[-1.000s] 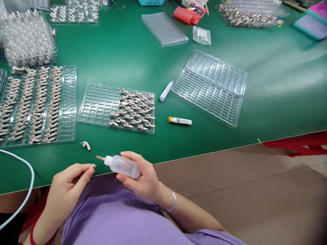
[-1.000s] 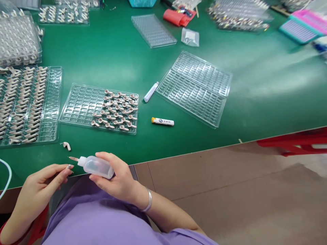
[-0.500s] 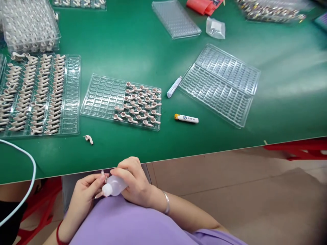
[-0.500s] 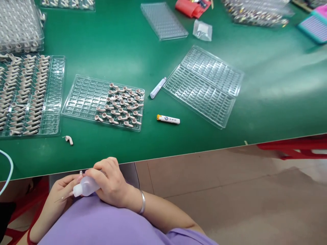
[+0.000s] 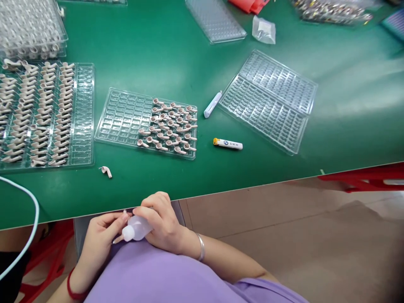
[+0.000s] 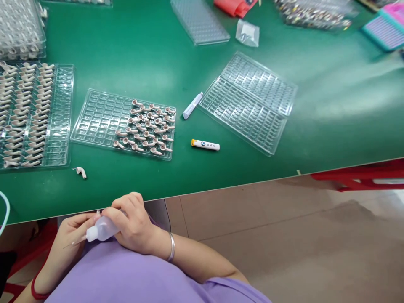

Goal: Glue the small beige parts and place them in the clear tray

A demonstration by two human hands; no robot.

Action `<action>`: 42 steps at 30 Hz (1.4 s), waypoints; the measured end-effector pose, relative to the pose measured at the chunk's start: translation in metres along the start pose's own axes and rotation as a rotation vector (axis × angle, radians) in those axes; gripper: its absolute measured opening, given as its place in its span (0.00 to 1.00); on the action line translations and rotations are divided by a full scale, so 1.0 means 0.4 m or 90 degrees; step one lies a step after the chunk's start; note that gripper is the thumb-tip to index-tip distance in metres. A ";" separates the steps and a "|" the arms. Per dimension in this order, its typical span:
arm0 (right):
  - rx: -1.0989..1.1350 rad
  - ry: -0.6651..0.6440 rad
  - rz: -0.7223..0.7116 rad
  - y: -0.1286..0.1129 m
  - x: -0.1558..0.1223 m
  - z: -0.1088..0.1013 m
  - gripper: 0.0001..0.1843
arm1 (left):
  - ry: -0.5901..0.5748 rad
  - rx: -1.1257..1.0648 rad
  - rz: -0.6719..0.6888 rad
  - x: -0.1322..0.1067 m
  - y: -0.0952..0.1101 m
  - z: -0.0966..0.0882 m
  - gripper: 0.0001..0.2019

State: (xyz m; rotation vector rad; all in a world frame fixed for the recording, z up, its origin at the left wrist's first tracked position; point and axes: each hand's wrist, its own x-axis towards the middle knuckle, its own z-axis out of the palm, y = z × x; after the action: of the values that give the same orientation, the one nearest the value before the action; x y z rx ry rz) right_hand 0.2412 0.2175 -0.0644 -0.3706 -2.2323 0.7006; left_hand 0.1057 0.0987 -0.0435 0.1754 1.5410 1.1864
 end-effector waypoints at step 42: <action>-0.006 0.011 0.000 -0.005 0.006 0.006 0.10 | 0.009 0.041 0.026 0.011 -0.017 -0.018 0.13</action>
State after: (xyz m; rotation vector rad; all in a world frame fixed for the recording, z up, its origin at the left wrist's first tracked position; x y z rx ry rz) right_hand 0.2379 0.2163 -0.0632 -0.3793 -2.2208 0.6839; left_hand 0.1014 0.0942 -0.0522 0.2422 1.5961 1.1731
